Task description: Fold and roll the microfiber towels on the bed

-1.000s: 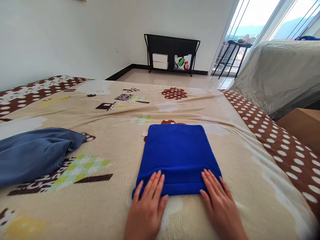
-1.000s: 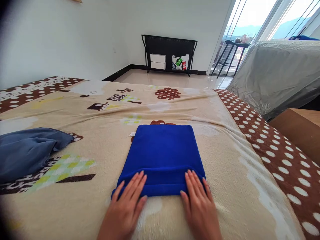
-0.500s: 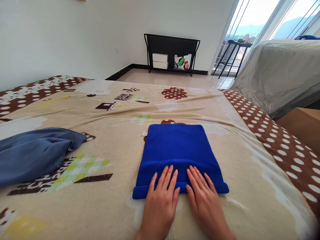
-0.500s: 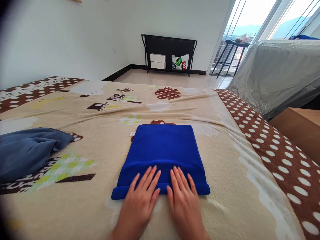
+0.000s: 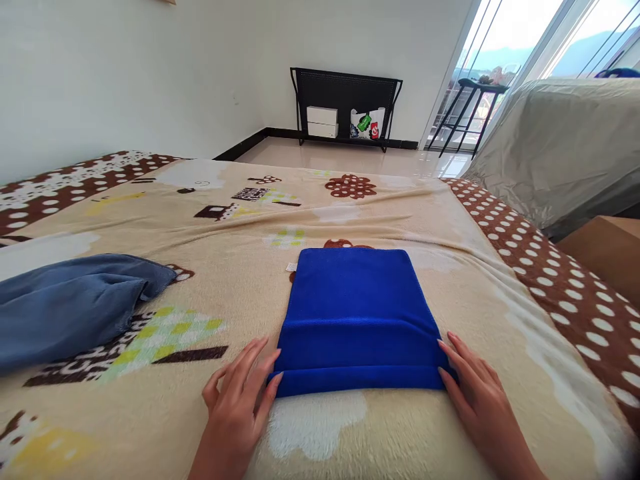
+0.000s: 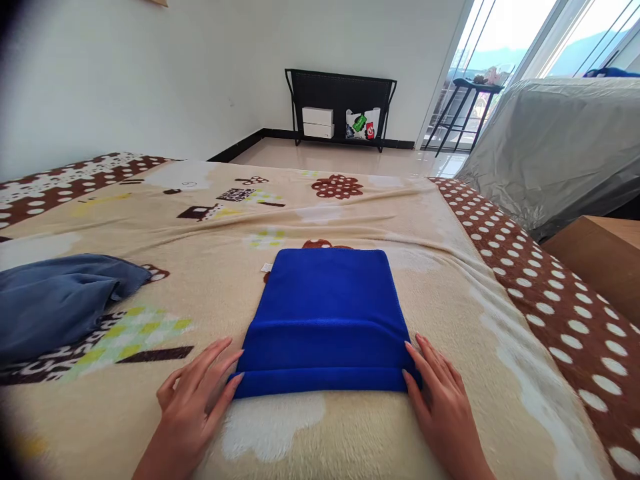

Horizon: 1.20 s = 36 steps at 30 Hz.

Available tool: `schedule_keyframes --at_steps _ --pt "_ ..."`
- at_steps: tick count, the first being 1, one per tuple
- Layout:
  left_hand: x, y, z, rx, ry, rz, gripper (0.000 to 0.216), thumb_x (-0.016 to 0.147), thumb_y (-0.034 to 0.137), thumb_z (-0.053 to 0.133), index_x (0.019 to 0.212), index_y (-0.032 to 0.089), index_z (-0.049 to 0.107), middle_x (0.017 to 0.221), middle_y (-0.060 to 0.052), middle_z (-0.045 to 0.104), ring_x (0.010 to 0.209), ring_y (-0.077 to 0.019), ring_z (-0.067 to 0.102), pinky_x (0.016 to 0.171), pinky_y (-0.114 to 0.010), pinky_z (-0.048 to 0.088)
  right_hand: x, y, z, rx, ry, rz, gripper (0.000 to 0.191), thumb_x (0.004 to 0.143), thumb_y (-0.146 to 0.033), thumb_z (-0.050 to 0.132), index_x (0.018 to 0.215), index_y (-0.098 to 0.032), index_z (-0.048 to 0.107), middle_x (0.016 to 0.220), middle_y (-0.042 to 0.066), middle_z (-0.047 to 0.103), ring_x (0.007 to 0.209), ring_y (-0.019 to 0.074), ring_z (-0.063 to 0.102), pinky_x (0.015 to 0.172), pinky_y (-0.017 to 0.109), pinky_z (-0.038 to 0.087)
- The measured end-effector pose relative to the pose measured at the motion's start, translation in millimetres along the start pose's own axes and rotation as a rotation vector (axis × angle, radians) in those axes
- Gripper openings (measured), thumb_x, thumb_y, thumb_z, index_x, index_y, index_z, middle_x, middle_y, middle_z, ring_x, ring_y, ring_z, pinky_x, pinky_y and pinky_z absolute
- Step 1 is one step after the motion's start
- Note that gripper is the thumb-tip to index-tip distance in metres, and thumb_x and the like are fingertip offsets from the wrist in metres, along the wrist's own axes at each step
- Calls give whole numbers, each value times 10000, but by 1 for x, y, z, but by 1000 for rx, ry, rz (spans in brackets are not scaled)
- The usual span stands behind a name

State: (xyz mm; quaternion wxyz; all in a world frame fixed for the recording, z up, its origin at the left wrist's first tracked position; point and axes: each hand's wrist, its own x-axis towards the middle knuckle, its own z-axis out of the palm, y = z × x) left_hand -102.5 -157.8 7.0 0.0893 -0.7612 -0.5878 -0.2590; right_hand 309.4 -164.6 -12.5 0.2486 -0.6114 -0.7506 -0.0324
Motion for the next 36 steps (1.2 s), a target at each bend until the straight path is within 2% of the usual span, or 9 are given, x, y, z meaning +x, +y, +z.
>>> schedule_keyframes --at_steps 3,7,14,18,21,24,28,32,36 --pt "-1 -3 -4 -83 -26 -6 166 926 299 575 1071 284 654 1230 -58 641 1148 -240 588 979 -389 383 -5 6 -2 80 93 63 287 942 -407 559 1182 -262 621 1382 74 574 1259 253 553 1028 453 448" --pt "-1 -9 -10 -173 -154 -11 130 924 339 570 1018 278 635 1269 -62 588 1181 -253 538 961 -392 421 -7 23 -7 174 -52 99 227 927 -456 570 983 -253 656 1315 78 595 1168 237 599 940 391 500" --pt "7 -3 -17 -225 -250 -41 227 993 279 389 856 234 565 1389 -76 521 1284 -252 441 965 -408 390 6 28 -16 111 -258 62 286 995 -416 441 915 -258 666 1360 42 569 1242 220 539 968 368 445" --pt "11 0 -13 -133 -237 4 211 985 267 410 852 224 567 1409 -84 501 1300 -273 428 957 -426 358 9 23 -9 27 -198 46 355 991 -457 439 820 -237 660 1296 58 606 1161 240 569 927 396 427" --pt "7 9 -6 12 -60 21 95 945 210 516 932 224 608 1347 -112 543 1225 -293 490 931 -439 341 4 16 2 -88 37 37 313 956 -491 510 885 -224 659 1251 98 621 1087 270 585 902 436 393" --pt "0 20 -2 57 73 93 223 916 75 537 1047 223 643 1183 -109 629 1073 -253 564 922 -428 347 -2 9 8 -163 254 -110 130 936 -307 591 1014 -248 676 1153 77 663 955 222 615 897 420 365" --pt "-2 23 -6 -60 -5 309 373 900 -35 435 1150 157 634 1060 -96 679 1003 -205 598 936 -375 386 -8 10 4 -17 117 -292 331 921 -88 533 1191 -250 637 1065 45 682 960 178 615 887 356 398" --pt "2 12 -17 -92 -55 324 400 914 19 460 1254 174 603 1137 -74 696 1049 -194 614 942 -359 375 -13 22 -8 57 -50 -320 432 931 -157 542 1350 -261 561 1215 62 623 1116 212 563 934 370 407" --pt "2 -2 -18 -78 -91 333 416 923 59 497 1306 205 571 1169 -37 710 1057 -175 637 937 -351 341 -13 33 -11 17 -92 -274 459 923 -281 605 1375 -342 552 1275 63 557 1154 237 536 938 398 403"
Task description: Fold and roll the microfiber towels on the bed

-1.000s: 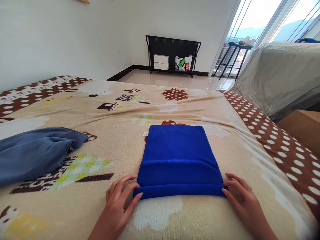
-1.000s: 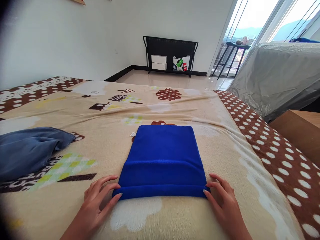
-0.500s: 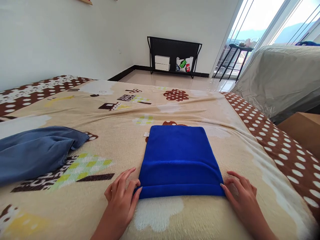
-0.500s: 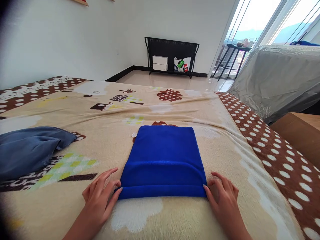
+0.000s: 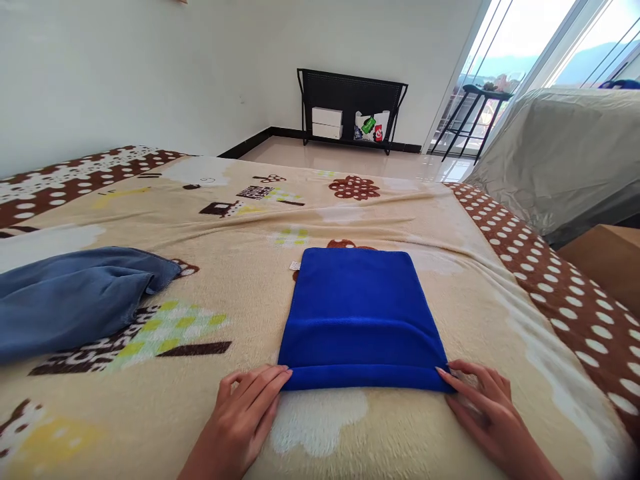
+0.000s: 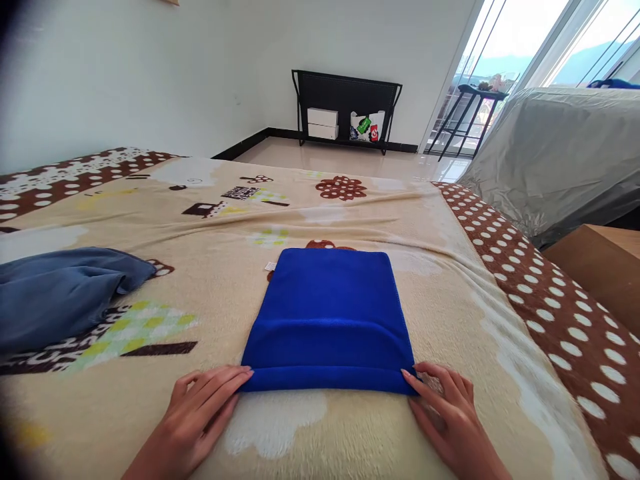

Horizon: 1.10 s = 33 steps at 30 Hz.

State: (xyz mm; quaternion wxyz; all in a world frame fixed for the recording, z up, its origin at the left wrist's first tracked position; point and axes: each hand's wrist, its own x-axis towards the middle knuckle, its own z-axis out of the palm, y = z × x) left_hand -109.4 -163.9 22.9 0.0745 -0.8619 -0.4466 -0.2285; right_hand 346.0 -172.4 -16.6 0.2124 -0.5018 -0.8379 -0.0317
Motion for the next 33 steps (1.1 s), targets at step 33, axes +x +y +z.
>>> schedule_keyframes --at_steps 33 --pt "-2 23 9 184 131 -235 287 904 77 463 1109 204 617 1137 -101 674 1001 -230 602 946 -432 322 21 -48 9 -304 307 266 111 887 -249 557 945 -239 651 1157 95 666 962 252 615 934 471 328"
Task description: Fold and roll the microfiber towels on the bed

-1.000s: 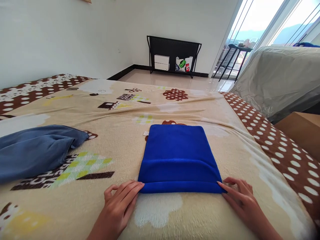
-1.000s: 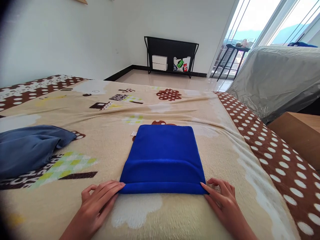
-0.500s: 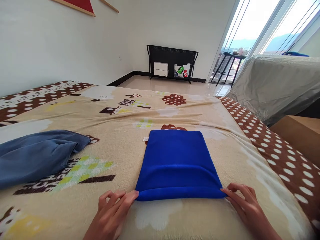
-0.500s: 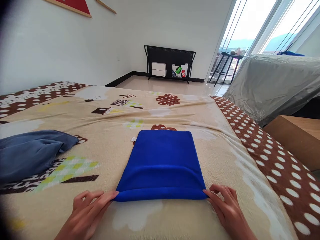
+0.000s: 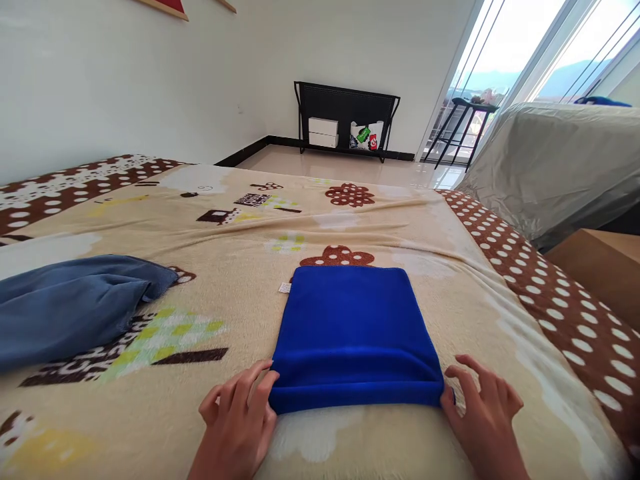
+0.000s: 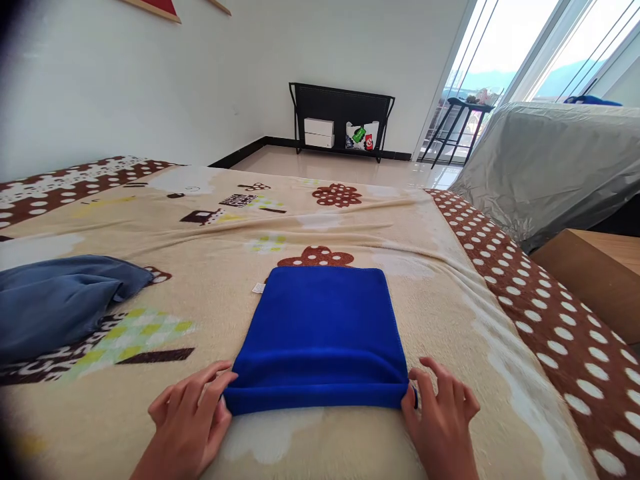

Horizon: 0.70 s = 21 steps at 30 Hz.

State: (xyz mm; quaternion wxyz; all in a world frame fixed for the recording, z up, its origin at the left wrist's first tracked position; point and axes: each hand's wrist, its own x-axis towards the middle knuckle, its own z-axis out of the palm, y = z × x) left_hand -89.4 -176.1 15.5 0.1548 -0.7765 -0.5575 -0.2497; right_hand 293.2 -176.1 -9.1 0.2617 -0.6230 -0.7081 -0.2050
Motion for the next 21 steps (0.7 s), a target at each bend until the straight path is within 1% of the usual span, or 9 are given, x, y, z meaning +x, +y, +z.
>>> schedule_keyframes --at_steps 3,5,7,9,12,14,15,18,21 --pt "9 35 7 -72 53 74 302 907 53 474 1096 199 660 1207 -118 674 1067 -233 605 986 -419 348 0 -43 3 138 43 -127 226 881 -154 525 1025 -273 652 1089 72 694 948 236 640 910 438 361" --pt "17 61 15 -192 71 201 312 932 67 437 1102 174 675 1182 -104 699 1109 -219 611 1010 -384 377 3 -72 4 270 -14 -228 333 885 -98 486 1110 -290 640 1082 38 711 982 214 655 918 406 370" --pt "23 76 23 -281 88 313 359 950 74 374 1140 139 672 1170 -86 717 1161 -202 607 1045 -351 397 8 -87 4 336 -71 -281 395 897 -73 455 1196 -275 616 1115 18 720 1012 195 661 937 380 365" --pt "25 71 26 -287 44 365 398 935 56 373 1229 115 636 1233 -80 700 1232 -189 585 1079 -332 413 10 -83 3 340 -104 -291 400 920 -92 460 1268 -242 587 1167 23 714 1052 193 659 949 364 363" --pt "17 40 20 -214 -47 314 438 917 88 475 1347 106 556 1330 -97 649 1294 -189 556 1100 -332 436 7 -50 2 295 -138 -275 422 948 -171 507 1365 -229 533 1248 38 683 1115 202 646 958 356 379" --pt "11 23 15 -149 -37 263 449 919 138 526 1366 104 544 1329 -106 649 1285 -204 568 1128 -355 418 3 -34 1 261 -149 -248 481 954 -186 511 1431 -236 478 1303 43 653 1156 206 630 999 370 376" --pt "10 21 13 -113 -19 251 450 921 133 517 1369 103 544 1326 -109 651 1283 -212 571 1153 -377 389 2 -33 0 254 -150 -242 518 952 -168 498 1463 -232 443 1330 47 635 1186 207 616 1029 383 367" --pt "17 41 14 -87 8 303 510 896 31 391 1376 109 544 1337 -96 646 1309 -211 548 1198 -414 314 9 -58 1 302 -166 -323 614 914 -83 438 1516 -173 358 1405 55 575 1306 207 532 1105 407 338" --pt "29 70 25 -160 -31 378 574 856 7 343 1390 105 530 1359 -90 631 1317 -185 538 1139 -358 393 24 -90 3 340 -258 -439 635 895 -86 422 1522 -140 339 1462 38 515 1373 196 463 1126 390 352"
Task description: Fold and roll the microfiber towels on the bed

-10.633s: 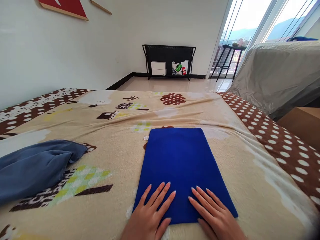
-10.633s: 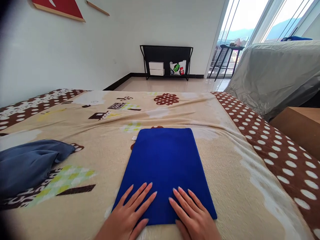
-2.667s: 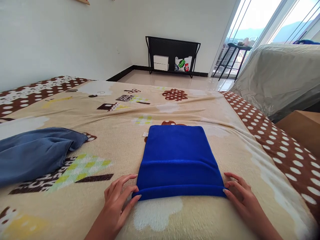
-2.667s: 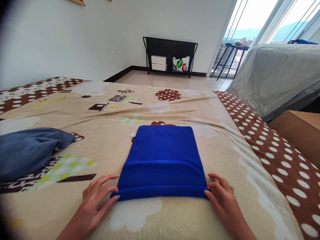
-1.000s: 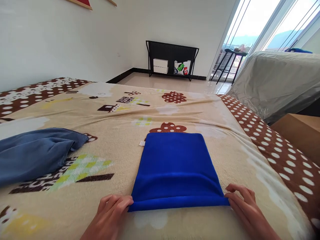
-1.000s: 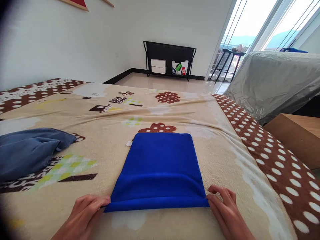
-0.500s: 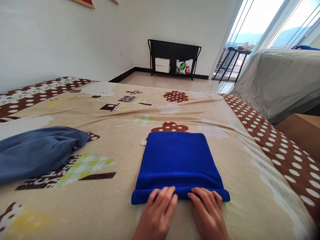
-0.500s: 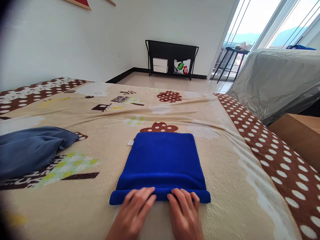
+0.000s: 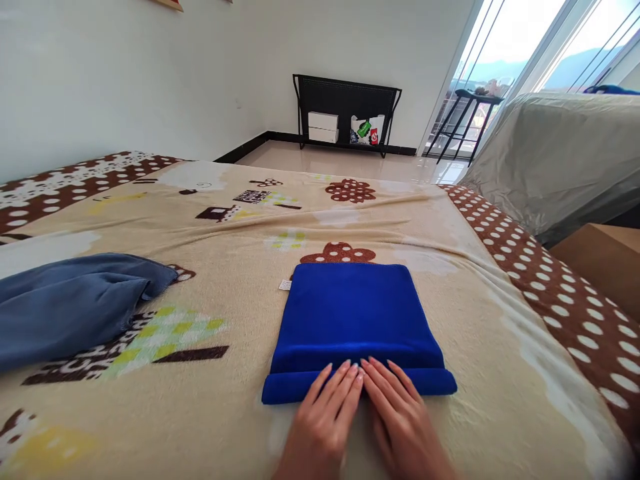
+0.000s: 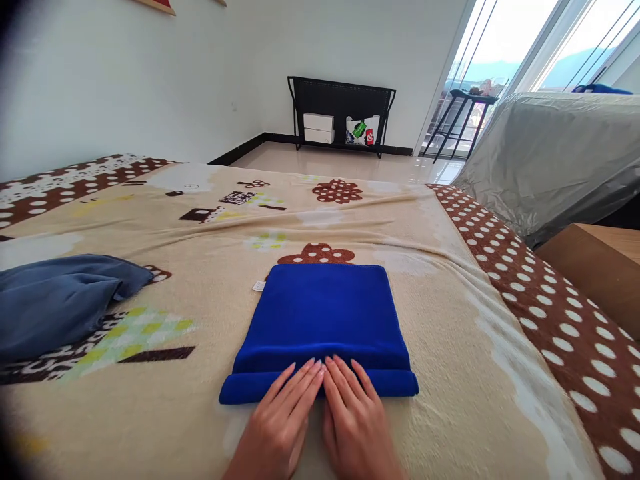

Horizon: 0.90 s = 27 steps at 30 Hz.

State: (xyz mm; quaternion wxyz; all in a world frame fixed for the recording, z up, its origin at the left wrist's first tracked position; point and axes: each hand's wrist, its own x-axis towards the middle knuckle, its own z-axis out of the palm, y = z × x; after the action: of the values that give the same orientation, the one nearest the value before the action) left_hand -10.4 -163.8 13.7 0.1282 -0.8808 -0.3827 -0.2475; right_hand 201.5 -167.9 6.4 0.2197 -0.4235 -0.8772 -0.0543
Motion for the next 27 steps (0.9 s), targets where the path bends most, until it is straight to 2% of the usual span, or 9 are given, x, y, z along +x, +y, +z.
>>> schedule_keyframes --at_steps 3,6,9,11,14,17,21,24,27 --pt "-3 -5 6 38 -17 -115 488 915 129 446 1396 108 522 1363 -101 626 1270 -192 579 1115 -353 400 2 10 0 -66 -43 90 568 960 -238 474 1513 -171 363 1472 40 503 1345 212 498 1090 403 401" --pt "-26 -28 -2 183 -4 -329 486 949 212 494 1431 151 487 1358 -118 626 1213 -243 622 1208 -486 205 -22 38 -4 -167 -2 241 565 987 -367 474 1514 -189 371 1481 66 492 1333 251 512 1079 445 392" --pt "-33 -33 -9 267 13 -446 534 939 148 471 1471 172 430 1338 -146 632 1155 -274 655 1194 -616 27 -33 47 -6 -211 57 310 537 992 -336 454 1504 -185 390 1455 88 520 1326 284 517 1125 515 304" --pt "-18 -20 -6 236 19 -363 543 909 75 434 1445 150 459 1333 -138 636 1167 -249 647 1200 -594 -6 -21 33 -5 -195 86 289 510 981 -274 459 1481 -184 425 1440 84 535 1332 279 511 1138 520 284" --pt "13 6 7 154 -19 -183 487 892 82 413 1358 113 552 1348 -96 634 1242 -199 593 1229 -439 67 9 5 1 -92 17 169 500 967 -207 445 1465 -179 445 1474 52 497 1357 216 487 1107 413 369" --pt "22 8 14 170 -86 -242 451 950 226 435 1380 136 539 1407 -66 591 1293 -206 546 1155 -393 252 24 0 4 -53 -87 147 501 987 -241 428 1484 -172 419 1503 44 456 1374 198 465 1092 384 406" --pt "-12 -31 3 210 -142 -405 534 976 294 445 1498 198 386 1486 -47 509 1344 -237 497 1090 -431 306 -2 41 0 -115 -84 276 557 1006 -361 439 1528 -188 348 1505 63 457 1386 240 451 1110 449 390" --pt "-39 -60 -9 195 -139 -389 549 980 243 433 1521 241 338 1448 -36 556 1332 -227 511 1146 -442 217 -32 77 -7 -113 -81 271 551 1020 -329 379 1552 -213 294 1496 72 474 1385 228 452 1112 441 381" --pt "-50 -71 -18 190 -70 -354 513 979 212 453 1487 260 401 1411 -62 591 1312 -241 529 1161 -482 156 -55 97 -15 -93 -78 209 524 1020 -294 375 1537 -249 310 1492 73 485 1377 210 463 1082 409 386"
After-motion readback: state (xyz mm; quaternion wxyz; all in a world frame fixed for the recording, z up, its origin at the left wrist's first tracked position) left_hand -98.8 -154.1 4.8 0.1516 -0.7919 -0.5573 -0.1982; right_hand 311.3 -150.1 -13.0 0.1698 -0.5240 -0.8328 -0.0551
